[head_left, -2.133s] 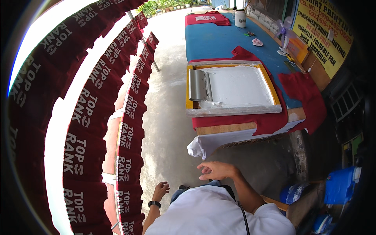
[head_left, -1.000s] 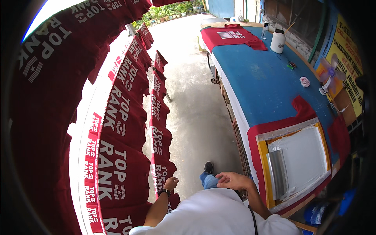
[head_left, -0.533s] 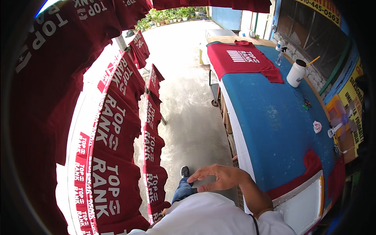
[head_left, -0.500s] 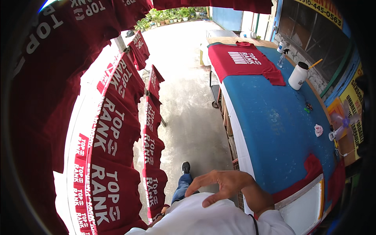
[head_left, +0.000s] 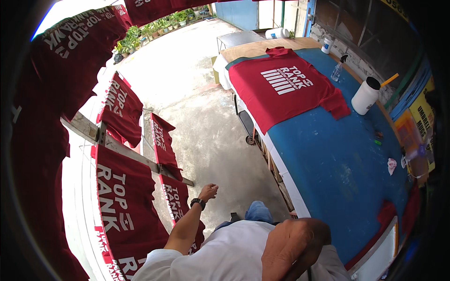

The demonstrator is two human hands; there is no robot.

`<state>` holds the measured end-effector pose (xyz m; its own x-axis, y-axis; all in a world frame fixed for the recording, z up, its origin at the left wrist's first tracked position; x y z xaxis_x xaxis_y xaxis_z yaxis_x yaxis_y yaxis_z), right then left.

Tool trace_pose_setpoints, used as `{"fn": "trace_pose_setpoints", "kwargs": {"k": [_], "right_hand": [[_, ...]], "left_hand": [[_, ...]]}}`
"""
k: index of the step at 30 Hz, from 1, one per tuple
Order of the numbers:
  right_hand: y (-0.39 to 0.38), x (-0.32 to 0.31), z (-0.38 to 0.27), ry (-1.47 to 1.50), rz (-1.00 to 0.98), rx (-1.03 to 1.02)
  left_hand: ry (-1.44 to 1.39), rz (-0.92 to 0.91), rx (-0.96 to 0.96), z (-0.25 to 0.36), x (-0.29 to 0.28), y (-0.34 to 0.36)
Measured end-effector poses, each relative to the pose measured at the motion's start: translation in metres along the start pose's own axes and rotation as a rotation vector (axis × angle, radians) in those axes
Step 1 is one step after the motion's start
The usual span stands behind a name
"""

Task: The person unfolds a red t-shirt and lays it flat on a blue work table. They place a screen printing frame over the shirt and use a squeegee to pull white ink across the screen, printing a logo onto the fabric. After printing, they lift the t-shirt and hang it on a drying rack with other printed shirts.

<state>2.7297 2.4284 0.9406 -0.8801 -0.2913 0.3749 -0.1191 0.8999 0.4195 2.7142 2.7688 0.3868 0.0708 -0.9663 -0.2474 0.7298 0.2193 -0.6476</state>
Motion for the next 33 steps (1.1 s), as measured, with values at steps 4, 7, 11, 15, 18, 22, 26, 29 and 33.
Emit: {"fn": "trace_pose_setpoints", "kwargs": {"k": [4, 7, 11, 15, 18, 22, 26, 29, 33], "right_hand": [[0.020, -0.142, -0.025, -0.127, 0.035, -0.129], [0.022, -0.291, -0.044, -0.319, 0.402, -0.120], [0.051, -0.567, -0.076, -0.524, 0.810, 0.114], [0.076, -0.814, -0.098, -0.916, 0.970, 0.365], [0.091, -0.958, -0.096, -1.180, 0.956, 0.515], [0.105, -1.087, -0.079, -1.342, 0.954, 0.604], [0.114, -1.145, -0.073, -1.532, 0.880, 0.658], [0.122, -1.160, -0.079, -1.575, 0.823, 0.750], [0.138, -1.167, -0.088, -1.485, 0.760, 0.844]], "left_hand": [[-0.241, -0.249, 0.080, 0.167, 0.012, 0.120], [-0.651, -0.455, 0.021, 0.261, 0.035, 0.203], [-0.796, -0.424, -0.169, 0.343, 0.050, 0.290], [-0.745, -0.430, -0.124, 0.390, 0.040, 0.361], [-0.768, -0.687, -0.099, 0.404, 0.032, 0.403], [-0.806, -0.953, -0.161, 0.407, 0.027, 0.415], [-0.862, -0.940, -0.256, 0.412, 0.014, 0.401], [-0.796, -0.848, -0.184, 0.425, 0.010, 0.401], [-0.899, -1.009, -0.197, 0.446, 0.018, 0.417]]}}
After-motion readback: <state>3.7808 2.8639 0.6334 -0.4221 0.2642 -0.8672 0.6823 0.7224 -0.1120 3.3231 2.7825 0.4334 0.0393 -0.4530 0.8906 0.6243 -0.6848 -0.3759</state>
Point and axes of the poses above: each hand's wrist, its own y-axis towards the middle knuckle, its own x-axis out of the palm, z = x × y, the point moved 3 cm from there along y, towards the middle knuckle, and after that the axes turned 6 degrees about y, right-handed, at the moved point
